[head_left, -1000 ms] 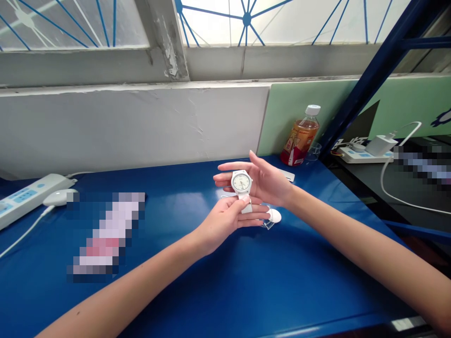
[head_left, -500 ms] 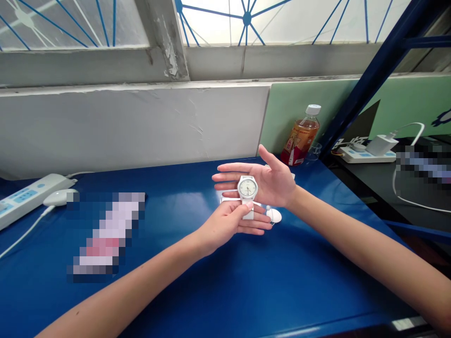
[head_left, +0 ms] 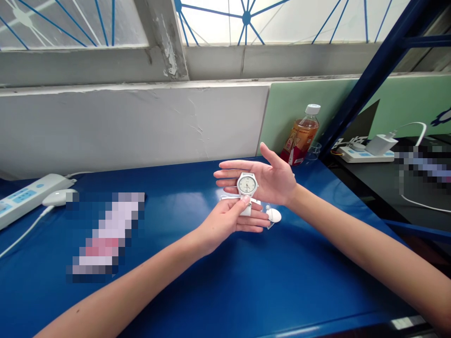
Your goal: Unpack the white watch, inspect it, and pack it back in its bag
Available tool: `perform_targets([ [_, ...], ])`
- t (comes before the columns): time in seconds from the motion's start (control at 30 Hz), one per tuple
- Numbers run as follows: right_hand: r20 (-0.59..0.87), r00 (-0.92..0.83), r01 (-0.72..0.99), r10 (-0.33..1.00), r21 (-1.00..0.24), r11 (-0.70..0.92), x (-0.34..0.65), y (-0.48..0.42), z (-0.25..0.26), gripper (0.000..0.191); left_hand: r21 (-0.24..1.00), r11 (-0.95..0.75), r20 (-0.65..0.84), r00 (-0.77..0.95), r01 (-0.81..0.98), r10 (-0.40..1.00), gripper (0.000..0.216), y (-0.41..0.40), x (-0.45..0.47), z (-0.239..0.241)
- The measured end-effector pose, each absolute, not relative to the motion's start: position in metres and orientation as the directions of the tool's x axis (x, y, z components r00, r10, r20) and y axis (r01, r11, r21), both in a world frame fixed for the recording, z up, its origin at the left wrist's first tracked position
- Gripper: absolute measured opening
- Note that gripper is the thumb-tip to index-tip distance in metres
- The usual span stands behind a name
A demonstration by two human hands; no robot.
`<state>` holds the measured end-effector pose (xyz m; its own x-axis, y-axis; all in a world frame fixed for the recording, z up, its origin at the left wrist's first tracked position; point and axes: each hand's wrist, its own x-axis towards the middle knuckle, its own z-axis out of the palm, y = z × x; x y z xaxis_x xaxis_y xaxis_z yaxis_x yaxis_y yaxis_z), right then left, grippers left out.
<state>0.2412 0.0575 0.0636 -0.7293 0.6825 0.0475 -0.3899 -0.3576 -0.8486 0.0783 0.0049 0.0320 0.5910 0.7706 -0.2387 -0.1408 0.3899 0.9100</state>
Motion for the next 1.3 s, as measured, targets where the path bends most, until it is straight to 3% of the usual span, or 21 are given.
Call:
perform_targets([
  [0.33,0.138,-0.713,-0.466,0.687,-0.826,-0.318,0.243,0.060,0.060,0.068,0.910,0.368,-0.254,0.446,-0.189,0.858,0.037,0.006,0.079,0.033],
  [0.5,0.127,-0.669,-0.449,0.732,-0.854,-0.263,0.241,0.061,0.063,0.061,0.919,0.332,-0.208,0.455,-0.212,0.866,0.041,0.006,0.079,0.038],
  [0.67,0.013,-0.436,-0.254,0.900,-0.961,-0.109,0.243,0.045,0.059,0.032,0.960,0.242,-0.164,0.418,-0.141,0.893,0.044,0.008,0.075,0.041],
  [0.77,0.145,-0.271,-0.039,0.952,-0.989,0.140,0.253,0.020,0.051,0.036,0.996,-0.049,0.024,0.288,0.079,0.957,0.041,0.010,0.069,0.037],
  [0.87,0.211,-0.259,0.174,0.943,-0.950,0.260,0.266,-0.002,0.043,0.047,0.779,-0.440,0.335,0.297,0.446,0.894,0.032,0.012,0.063,0.029],
  [0.93,0.216,-0.237,0.200,0.947,-0.943,0.265,0.273,-0.007,0.036,0.047,0.581,-0.614,0.473,0.392,0.535,0.789,0.029,0.012,0.061,0.024],
  [1.03,0.226,-0.229,0.189,0.947,-0.944,0.271,0.280,-0.004,0.027,0.043,0.380,-0.746,0.539,0.525,0.546,0.659,0.030,0.011,0.061,0.018],
  [1.17,0.279,-0.221,0.271,0.935,-0.903,0.333,0.285,0.000,0.022,0.026,0.256,-0.809,0.565,0.598,0.529,0.569,0.028,0.011,0.063,0.014],
  [1.3,0.298,-0.230,0.274,0.927,-0.894,0.355,0.288,-0.002,0.024,0.022,0.265,-0.829,0.551,0.628,0.493,0.550,0.030,0.015,0.061,0.011],
])
